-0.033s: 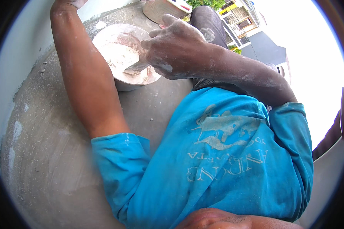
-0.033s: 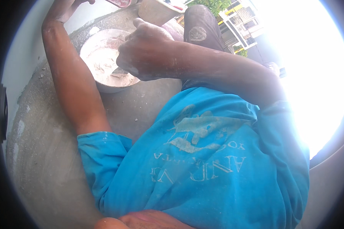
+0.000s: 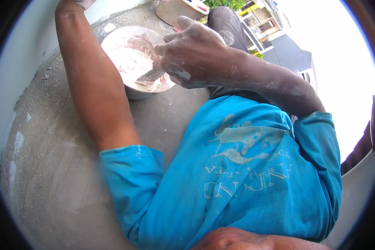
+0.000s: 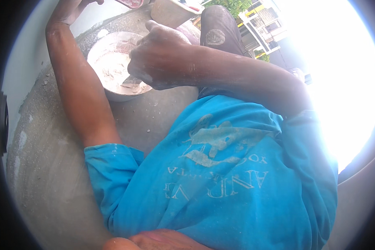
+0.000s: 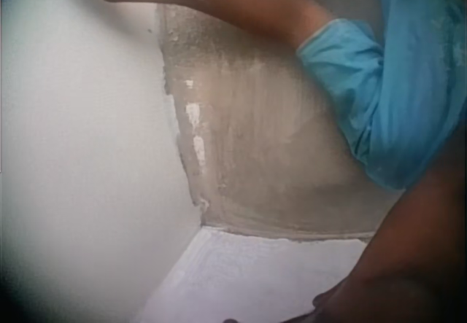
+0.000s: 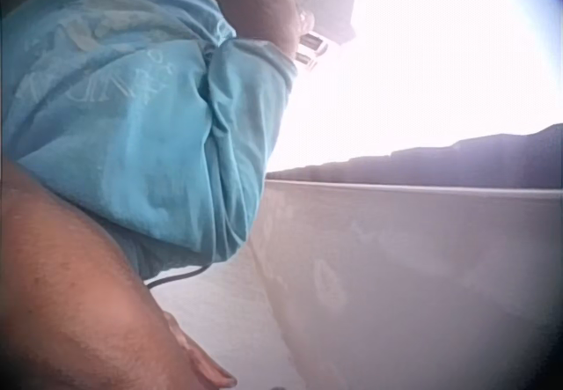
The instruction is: The person applies plaster to a wall using a trowel and hawk. They repeatedly scoop plaster from a bucket, transfer it to the hawk, and smooth it onto the wall surface in continuous strokes.
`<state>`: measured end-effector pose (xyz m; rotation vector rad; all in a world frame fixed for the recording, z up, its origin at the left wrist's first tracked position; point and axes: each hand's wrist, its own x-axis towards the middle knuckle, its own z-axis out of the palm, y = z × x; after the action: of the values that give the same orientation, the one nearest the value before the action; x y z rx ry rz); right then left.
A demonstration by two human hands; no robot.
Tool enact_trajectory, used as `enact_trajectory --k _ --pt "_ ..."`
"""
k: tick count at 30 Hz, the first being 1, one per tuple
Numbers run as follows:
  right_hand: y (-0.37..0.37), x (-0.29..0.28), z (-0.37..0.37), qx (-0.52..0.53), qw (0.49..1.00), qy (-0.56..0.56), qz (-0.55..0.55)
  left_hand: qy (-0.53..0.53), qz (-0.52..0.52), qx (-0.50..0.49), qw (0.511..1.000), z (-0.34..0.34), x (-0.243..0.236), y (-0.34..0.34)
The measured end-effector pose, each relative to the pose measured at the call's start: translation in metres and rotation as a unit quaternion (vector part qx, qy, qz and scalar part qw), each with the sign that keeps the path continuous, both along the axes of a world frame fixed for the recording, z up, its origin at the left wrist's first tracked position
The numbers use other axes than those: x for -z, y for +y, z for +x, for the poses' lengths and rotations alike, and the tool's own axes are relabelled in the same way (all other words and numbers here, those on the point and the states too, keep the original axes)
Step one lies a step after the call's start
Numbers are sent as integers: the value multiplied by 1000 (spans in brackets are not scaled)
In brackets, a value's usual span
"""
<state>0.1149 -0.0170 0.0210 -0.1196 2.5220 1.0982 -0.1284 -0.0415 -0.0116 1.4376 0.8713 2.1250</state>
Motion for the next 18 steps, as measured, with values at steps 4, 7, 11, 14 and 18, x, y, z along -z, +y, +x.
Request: enact_trajectory --k 4,7,11,14,18 --pt "5 -13 -1 50 998 40 -18 -20 -4 -16 1000 -2 2 1" --pt "37 -10 -3 25 995 96 -33 -12 9 -4 1000 0 -1 1" --pt "51 6 -9 -17 995 94 -41 2 10 29 1000 -12 -1 4" --pt "20 -2 -19 81 997 3 6 -11 2 10 1000 -5 -2 6" --pt "17 -8 -13 132 988 36 -67 -16 21 -5 1000 2 -1 1"
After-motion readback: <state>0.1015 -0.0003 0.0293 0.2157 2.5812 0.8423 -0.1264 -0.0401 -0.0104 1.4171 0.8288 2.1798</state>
